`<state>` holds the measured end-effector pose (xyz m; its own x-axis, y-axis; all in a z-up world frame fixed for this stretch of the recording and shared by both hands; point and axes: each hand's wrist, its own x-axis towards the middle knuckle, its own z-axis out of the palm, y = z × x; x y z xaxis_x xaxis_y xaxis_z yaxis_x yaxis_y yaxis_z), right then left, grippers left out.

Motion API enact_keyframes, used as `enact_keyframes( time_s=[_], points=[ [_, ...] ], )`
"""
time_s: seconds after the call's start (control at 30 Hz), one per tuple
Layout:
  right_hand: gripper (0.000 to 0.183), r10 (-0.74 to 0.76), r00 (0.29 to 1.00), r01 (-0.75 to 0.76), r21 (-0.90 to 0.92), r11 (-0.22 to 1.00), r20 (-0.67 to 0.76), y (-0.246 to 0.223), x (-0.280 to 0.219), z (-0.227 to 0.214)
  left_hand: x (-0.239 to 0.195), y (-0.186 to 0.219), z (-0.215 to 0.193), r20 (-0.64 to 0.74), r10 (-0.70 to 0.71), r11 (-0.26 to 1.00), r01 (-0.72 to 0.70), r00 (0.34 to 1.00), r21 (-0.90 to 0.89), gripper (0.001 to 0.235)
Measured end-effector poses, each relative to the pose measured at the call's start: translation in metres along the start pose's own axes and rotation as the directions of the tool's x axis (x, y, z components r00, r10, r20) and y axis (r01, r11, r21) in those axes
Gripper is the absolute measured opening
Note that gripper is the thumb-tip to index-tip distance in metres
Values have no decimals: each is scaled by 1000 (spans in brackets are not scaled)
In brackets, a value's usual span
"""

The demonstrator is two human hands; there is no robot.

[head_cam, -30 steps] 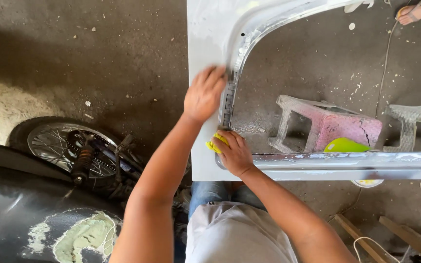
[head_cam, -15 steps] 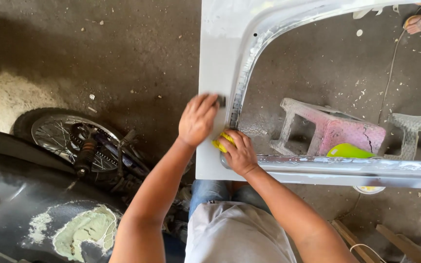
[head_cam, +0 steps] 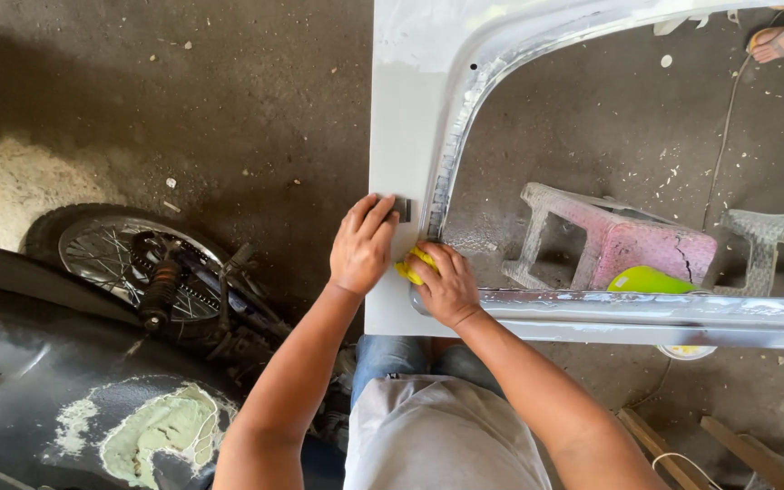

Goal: Sanding the frame of a car door with sandpaper and water.

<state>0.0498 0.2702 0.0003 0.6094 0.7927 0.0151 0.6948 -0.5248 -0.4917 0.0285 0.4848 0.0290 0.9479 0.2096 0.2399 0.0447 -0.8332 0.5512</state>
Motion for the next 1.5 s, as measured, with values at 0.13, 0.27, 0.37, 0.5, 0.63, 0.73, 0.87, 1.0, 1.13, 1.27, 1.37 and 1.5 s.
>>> enact_keyframes(
  time_s=[0.13, 0.27, 0.37, 0.5, 0.63, 0.73, 0.87, 1.0, 1.13, 1.27, 1.37, 1.5],
  points=[
    [54, -5, 999, 5, 9, 1000, 54, -3, 2, -8, 55, -31, 28, -92, 47, 998, -42, 995, 48, 16],
    [52, -23, 1000, 23, -2, 1000, 2, 1, -1, -1, 127, -44, 34, -195, -5, 994, 27, 981, 108, 19],
    [50, -21, 1000, 21, -6, 1000, 15, -1, -3, -2, 105, -31, 28, -170, -20, 995, 35, 985, 89, 20],
    [50, -7, 999, 6, 12, 1000, 35, -2, 4, -9, 19, 3, 7, -53, 33, 999, -31, 998, 28, 21],
    [51, -28, 999, 27, 22, 999, 30, -2, 4, -13, 25, 2, 17, -24, 47, 999, -47, 999, -4, 21],
    [49, -37, 999, 37, 39, 999, 11, -1, 3, -12, 77, -15, 46, -71, 69, 993, -61, 995, 103, 21],
    [53, -36, 999, 35, 23, 999, 31, 2, 0, -6, 138, -16, 52, -126, 18, 997, -8, 992, 83, 21],
    [52, -3, 999, 3, 5, 1000, 50, 0, 1, -6, 91, -1, 37, -26, 64, 998, -64, 998, 27, 28],
    [53, -21, 1000, 20, 60, 998, 14, 2, 1, -7, 14, 18, 14, 29, 120, 992, -121, 992, 27, 28],
    [49, -28, 1000, 28, 57, 998, 0, -2, 3, -13, 45, 7, 31, 13, 139, 990, -139, 990, 28, 30],
    [50, -30, 999, 29, 33, 999, 12, -3, 2, -12, 102, -11, 50, -66, 93, 994, -89, 993, 59, 29],
    [51, -20, 999, 19, 9, 1000, 32, -3, 0, -9, 126, -12, 39, -130, 10, 999, -4, 991, 47, 24]
  ],
)
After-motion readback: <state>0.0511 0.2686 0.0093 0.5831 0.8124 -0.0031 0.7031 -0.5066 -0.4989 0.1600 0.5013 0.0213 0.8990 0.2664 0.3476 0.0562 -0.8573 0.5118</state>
